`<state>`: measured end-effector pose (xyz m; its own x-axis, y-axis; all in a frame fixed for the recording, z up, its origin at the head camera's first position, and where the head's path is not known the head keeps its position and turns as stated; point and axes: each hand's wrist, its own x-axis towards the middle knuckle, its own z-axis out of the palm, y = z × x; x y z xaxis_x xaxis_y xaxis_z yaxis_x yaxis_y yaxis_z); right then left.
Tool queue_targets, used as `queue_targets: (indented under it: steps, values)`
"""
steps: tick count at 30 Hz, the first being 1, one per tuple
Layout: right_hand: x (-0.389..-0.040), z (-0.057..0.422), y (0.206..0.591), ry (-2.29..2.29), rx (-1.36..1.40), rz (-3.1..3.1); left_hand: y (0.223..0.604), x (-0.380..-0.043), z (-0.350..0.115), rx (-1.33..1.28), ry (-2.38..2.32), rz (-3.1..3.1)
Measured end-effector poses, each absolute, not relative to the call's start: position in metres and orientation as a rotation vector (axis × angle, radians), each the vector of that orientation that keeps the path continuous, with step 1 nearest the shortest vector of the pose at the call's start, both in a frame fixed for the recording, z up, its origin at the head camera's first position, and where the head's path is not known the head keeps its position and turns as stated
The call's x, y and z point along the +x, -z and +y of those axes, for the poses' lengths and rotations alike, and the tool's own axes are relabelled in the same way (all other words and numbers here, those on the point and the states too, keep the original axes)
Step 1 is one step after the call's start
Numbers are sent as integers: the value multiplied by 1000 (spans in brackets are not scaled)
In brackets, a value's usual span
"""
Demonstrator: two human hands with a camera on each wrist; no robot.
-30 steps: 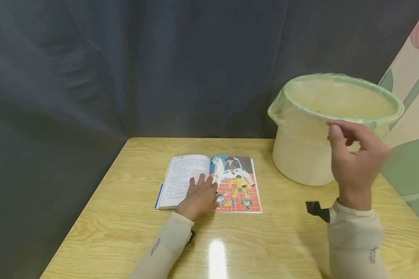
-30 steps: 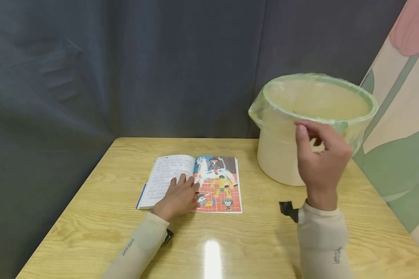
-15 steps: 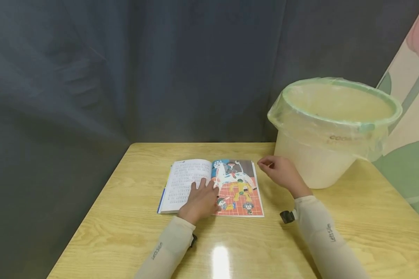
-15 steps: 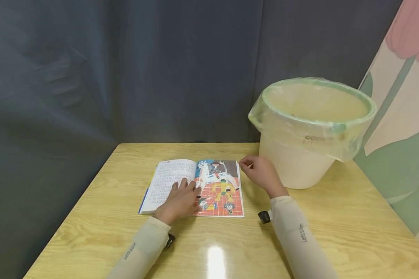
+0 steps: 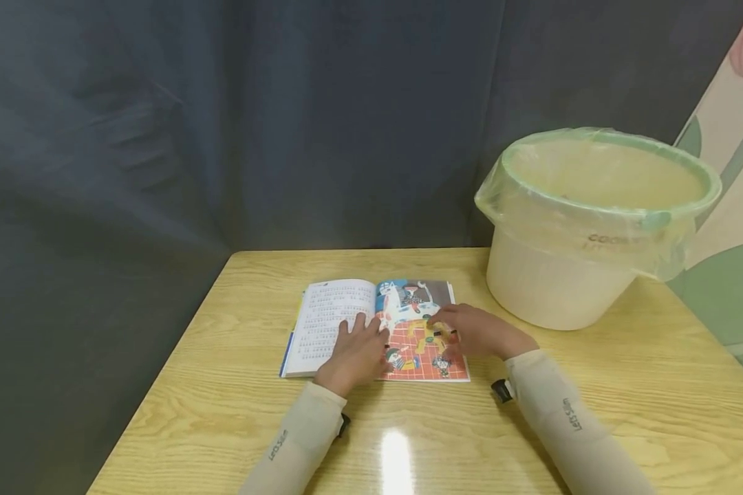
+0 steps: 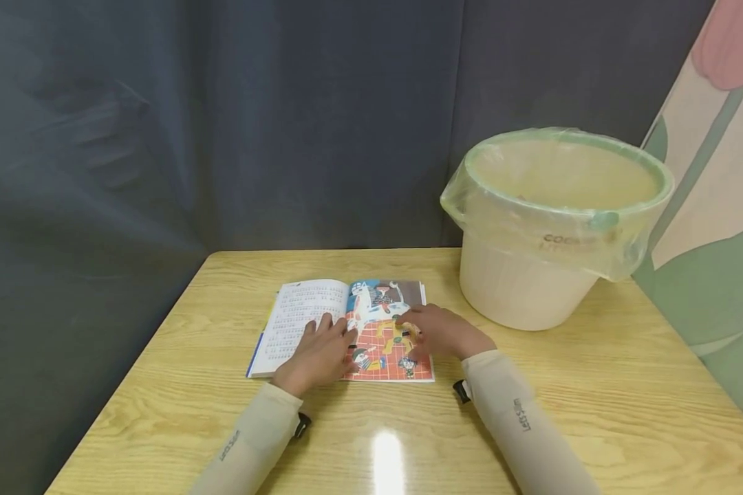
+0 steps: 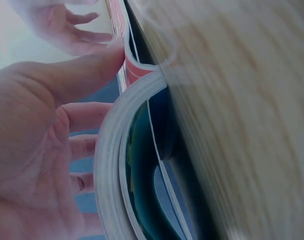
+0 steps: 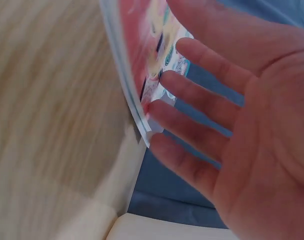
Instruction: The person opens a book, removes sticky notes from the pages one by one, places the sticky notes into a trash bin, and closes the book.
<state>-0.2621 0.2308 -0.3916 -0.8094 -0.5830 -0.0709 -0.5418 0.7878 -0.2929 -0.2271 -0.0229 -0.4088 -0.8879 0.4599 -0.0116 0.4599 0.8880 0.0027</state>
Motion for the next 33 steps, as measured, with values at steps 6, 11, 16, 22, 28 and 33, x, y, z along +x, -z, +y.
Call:
queue_targets:
  steps: [6,11,16,22,28,33]
  values:
    - [-260,229,395,355,-859,2817,408,-227,-23,740,-11,3040]
    - [-261,226,402,333,-826,2824,409,-227,-24,744,-27,3049]
    - [-258,224,403,292,-790,2835,410,-227,-23,740,-26,3057]
    - [-254,226,407,266,-829,2849,411,-227,-23,733,-83,3044]
    - [-254,226,409,259,-854,2863,405,-228,-29,782,-129,3026]
    - [-256,222,406,264,-833,2851,395,-234,-45,789,-239,3020]
